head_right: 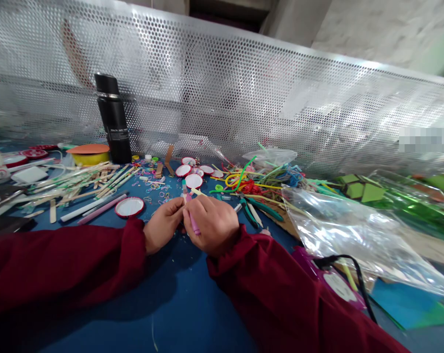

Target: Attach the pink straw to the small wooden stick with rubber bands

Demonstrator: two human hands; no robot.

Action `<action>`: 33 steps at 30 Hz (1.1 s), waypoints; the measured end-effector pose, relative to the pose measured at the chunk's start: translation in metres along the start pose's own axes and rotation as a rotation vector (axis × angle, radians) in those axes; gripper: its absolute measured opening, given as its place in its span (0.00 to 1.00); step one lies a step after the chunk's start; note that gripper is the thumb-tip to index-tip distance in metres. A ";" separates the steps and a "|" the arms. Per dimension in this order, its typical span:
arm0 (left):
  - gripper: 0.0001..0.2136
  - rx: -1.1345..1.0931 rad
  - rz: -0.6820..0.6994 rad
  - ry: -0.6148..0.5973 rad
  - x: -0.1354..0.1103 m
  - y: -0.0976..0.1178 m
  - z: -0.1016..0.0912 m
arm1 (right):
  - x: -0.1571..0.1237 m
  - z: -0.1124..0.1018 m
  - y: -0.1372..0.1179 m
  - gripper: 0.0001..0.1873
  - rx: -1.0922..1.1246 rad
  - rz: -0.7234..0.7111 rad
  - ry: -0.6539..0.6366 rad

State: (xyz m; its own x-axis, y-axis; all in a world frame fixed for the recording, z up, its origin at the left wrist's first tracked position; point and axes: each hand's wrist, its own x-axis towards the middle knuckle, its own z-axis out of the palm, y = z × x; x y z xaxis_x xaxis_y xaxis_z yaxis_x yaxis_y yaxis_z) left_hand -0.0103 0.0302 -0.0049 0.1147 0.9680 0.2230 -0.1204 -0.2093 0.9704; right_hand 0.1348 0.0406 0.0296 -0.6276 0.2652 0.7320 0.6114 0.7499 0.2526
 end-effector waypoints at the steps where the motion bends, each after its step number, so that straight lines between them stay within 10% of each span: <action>1: 0.11 0.000 0.000 -0.002 0.000 0.000 0.000 | 0.000 0.000 0.000 0.08 -0.004 0.000 -0.003; 33: 0.13 -0.037 -0.004 0.002 0.001 -0.002 0.001 | 0.000 -0.001 -0.002 0.08 0.023 -0.005 -0.012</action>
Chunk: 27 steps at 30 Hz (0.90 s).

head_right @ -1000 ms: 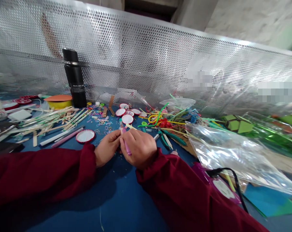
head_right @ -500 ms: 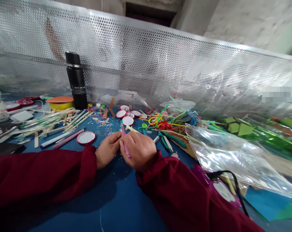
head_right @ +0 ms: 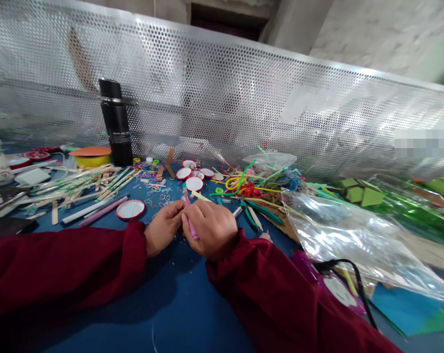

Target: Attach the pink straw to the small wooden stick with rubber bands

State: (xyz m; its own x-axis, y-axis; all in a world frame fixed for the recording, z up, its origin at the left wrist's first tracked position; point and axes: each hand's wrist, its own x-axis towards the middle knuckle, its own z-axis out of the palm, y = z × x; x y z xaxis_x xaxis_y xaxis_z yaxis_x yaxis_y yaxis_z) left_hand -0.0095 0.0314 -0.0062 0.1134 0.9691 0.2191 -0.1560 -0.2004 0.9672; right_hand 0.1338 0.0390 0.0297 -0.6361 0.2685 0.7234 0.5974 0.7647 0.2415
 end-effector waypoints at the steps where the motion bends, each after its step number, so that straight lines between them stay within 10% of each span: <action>1: 0.13 0.005 -0.001 0.000 0.000 0.000 0.000 | 0.000 0.000 0.000 0.08 -0.003 0.006 -0.001; 27: 0.13 0.019 0.010 -0.008 0.000 -0.001 -0.001 | 0.001 -0.001 -0.001 0.09 0.002 0.018 -0.017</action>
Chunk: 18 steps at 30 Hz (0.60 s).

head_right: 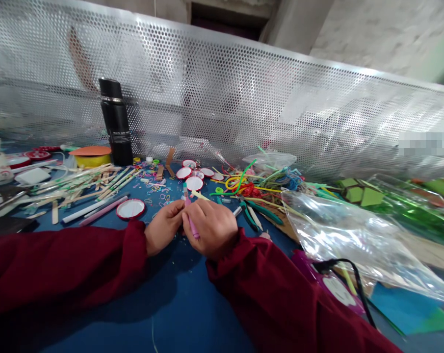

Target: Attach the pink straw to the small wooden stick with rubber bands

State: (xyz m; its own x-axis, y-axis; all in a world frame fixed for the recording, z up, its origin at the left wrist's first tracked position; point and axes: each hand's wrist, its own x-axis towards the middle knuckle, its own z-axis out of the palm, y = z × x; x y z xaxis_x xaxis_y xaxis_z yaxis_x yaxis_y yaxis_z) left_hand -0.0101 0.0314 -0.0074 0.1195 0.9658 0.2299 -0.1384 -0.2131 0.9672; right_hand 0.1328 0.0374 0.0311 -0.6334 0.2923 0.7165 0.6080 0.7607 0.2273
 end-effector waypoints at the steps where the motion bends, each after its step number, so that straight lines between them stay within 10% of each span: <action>1: 0.12 0.007 0.003 0.001 0.000 0.000 0.000 | 0.000 0.000 0.000 0.09 -0.005 0.005 0.004; 18: 0.13 -0.021 -0.007 0.002 0.000 0.002 0.001 | -0.001 0.001 0.001 0.08 -0.012 0.000 0.005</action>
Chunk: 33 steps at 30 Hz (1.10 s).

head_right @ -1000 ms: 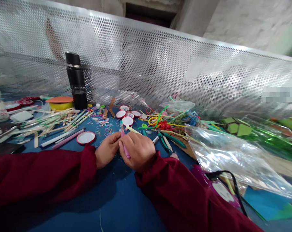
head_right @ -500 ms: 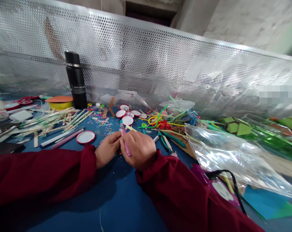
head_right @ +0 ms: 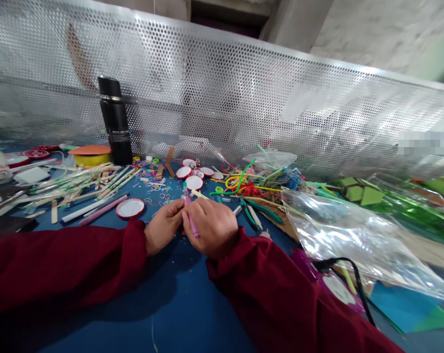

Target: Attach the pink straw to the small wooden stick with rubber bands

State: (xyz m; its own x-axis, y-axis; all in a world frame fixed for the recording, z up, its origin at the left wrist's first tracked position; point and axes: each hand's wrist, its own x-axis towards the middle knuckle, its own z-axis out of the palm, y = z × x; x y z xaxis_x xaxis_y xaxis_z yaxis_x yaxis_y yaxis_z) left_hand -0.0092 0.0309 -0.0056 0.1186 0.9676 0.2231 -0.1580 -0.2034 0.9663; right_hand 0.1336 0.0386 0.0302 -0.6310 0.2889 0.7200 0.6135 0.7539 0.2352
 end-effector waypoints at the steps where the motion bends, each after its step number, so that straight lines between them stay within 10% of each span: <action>1: 0.12 0.011 -0.002 0.001 0.000 0.000 0.000 | 0.000 0.000 0.000 0.08 -0.006 0.006 0.005; 33: 0.12 -0.003 -0.003 0.001 0.000 0.000 0.000 | 0.001 0.000 0.000 0.08 0.012 -0.016 -0.008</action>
State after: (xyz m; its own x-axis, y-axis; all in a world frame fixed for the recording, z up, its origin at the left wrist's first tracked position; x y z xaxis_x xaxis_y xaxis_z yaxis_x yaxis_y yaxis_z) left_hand -0.0091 0.0309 -0.0055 0.1179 0.9683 0.2201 -0.1608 -0.2001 0.9665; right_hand 0.1331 0.0388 0.0309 -0.6443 0.2816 0.7110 0.5977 0.7655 0.2384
